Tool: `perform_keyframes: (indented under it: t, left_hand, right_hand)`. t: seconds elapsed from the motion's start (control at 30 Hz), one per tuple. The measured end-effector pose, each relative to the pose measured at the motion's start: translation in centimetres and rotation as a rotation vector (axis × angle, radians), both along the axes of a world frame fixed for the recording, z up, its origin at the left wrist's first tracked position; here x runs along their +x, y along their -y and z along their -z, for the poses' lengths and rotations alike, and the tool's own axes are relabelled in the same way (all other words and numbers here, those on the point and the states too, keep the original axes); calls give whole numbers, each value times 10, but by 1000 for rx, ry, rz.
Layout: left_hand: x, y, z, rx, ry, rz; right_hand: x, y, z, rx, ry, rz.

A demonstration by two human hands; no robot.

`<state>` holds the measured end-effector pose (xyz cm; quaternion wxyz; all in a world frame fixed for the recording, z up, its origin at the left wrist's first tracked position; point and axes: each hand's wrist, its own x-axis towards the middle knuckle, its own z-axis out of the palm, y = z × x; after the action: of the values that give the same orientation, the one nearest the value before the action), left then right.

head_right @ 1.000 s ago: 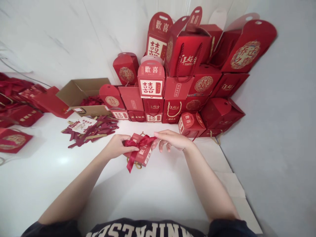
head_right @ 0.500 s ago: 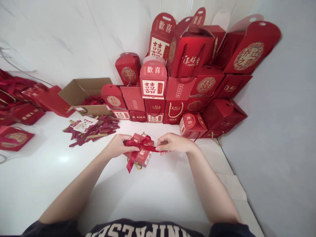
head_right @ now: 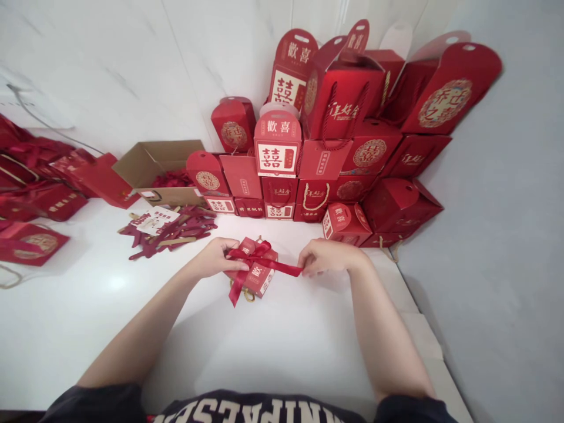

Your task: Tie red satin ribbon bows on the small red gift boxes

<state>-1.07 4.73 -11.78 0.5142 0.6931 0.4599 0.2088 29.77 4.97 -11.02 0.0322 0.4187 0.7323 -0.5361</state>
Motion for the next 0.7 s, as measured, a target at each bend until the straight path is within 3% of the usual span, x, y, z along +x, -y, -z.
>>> perform_keyframes:
  t: [0.1,0.2,0.27,0.4,0.7]
  left_hand:
    - [-3,-2,1,-26,30,48]
    - [-4,-1,0,-25,38,58]
    - [-3,0,-1,-33,40,76]
    - [-1,4,-5,-38,24,145]
    - [-3,4,-10,8,-87,187]
  right_hand:
    - [-1,1,-7,302,-75,117]
    - [-23,0,-3,425,-285,323]
    - [-43,0,5,421,-451,359]
    - [-69,3,16,355,-591,268]
    - [-65,2,16,249,-582,199]
